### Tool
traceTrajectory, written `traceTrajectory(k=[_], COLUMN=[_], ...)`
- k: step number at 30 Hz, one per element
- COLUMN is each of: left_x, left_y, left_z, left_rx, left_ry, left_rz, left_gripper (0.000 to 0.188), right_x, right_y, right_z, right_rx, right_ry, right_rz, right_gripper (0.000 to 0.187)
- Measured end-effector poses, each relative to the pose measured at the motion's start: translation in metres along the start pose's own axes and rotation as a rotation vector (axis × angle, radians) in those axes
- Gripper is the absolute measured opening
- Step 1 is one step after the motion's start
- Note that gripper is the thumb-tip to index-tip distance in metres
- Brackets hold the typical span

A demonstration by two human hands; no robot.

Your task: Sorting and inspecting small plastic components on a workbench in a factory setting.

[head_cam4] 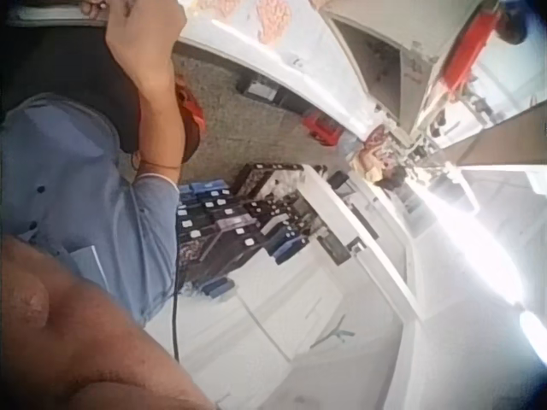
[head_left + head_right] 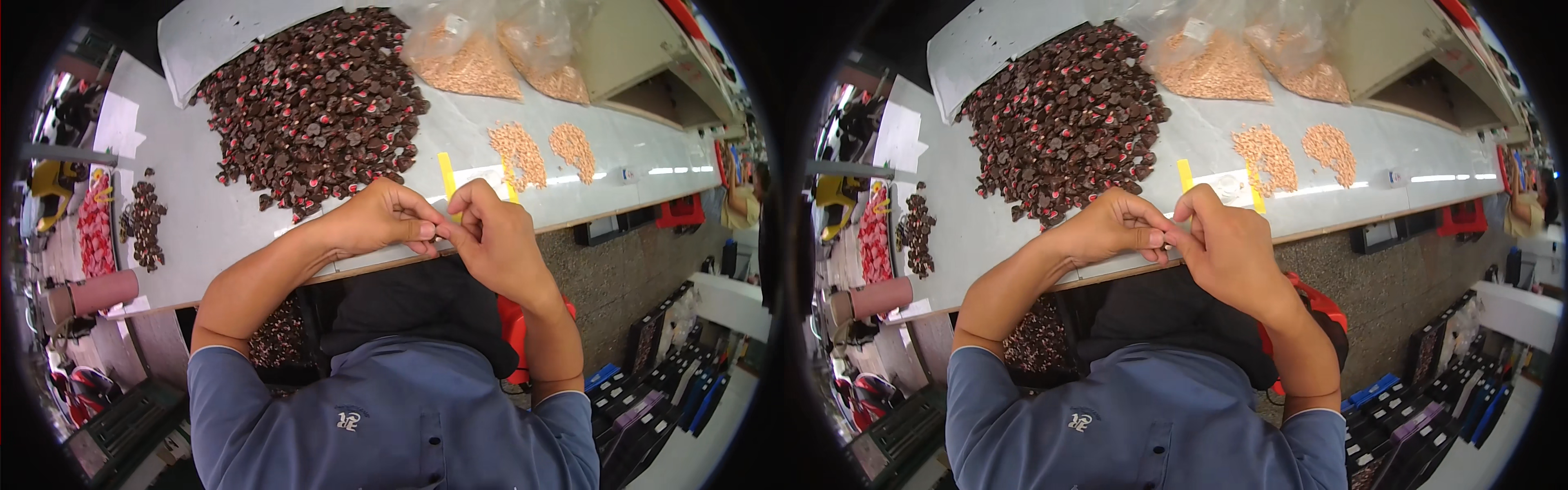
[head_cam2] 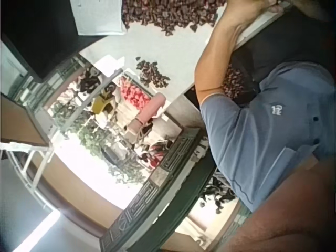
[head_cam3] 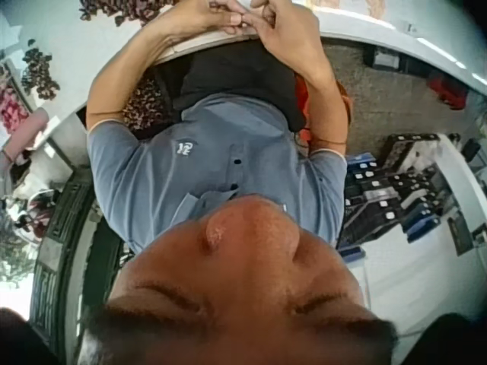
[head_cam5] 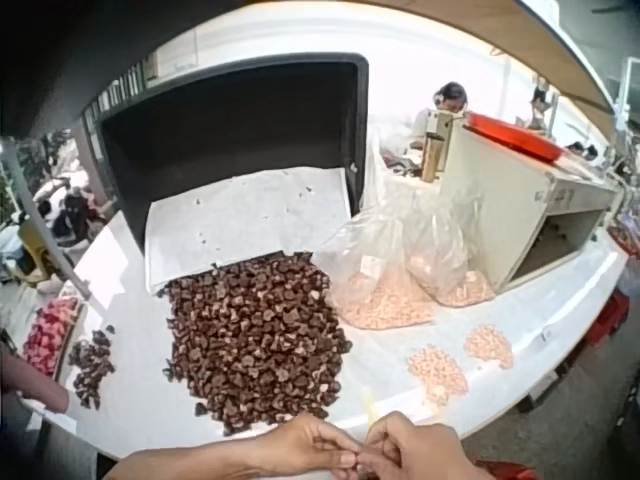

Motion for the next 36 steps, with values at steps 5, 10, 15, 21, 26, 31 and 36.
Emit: traceTrajectory(k=[5,10,15,21,26,31,36], left_x=[-0.002,0.004,0.02,0.086,0.221,0.3,0.297], left_y=[0.008,0.017,0.043,0.088,0.076,0.06,0.07], left_z=[-0.002,0.0,-0.002,0.038,0.118,0.155,0.159], left_rx=[0.012,0.008,-0.063,-0.589,-1.722,-1.815,-2.01], left_ry=[0.061,-0.013,0.059,0.495,1.165,1.404,1.509], left_rz=[0.011,-0.042,-0.118,-0.463,-0.341,0.069,0.004], left_gripper=[0.023,0.028,0.027,0.038,0.041,0.037,0.031], right_x=[0.021,0.022,0.012,0.008,-0.004,-0.006,-0.005], right_y=[0.042,0.088,0.113,0.157,0.157,0.153,0.152], right_z=[0.033,0.069,0.084,0.09,0.084,0.083,0.082], right_rx=[-0.531,-0.455,-0.264,-0.18,-0.23,-0.228,-0.21], right_ry=[0.46,0.837,0.967,0.969,0.878,0.884,0.888], right_rz=[-0.021,0.021,0.089,0.054,0.088,0.093,0.085], right_gripper=[0.01,0.008,0.014,0.021,0.019,0.019,0.019])
Point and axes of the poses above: each hand's wrist, its own x-axis away from the middle knuckle, its own z-axis out of the back of the hand, y = z × x, the point moved 6 cm from there along -x, towards the middle knuckle, and after that the axes turned 12 degrees about -z, right-handed, at the moved point
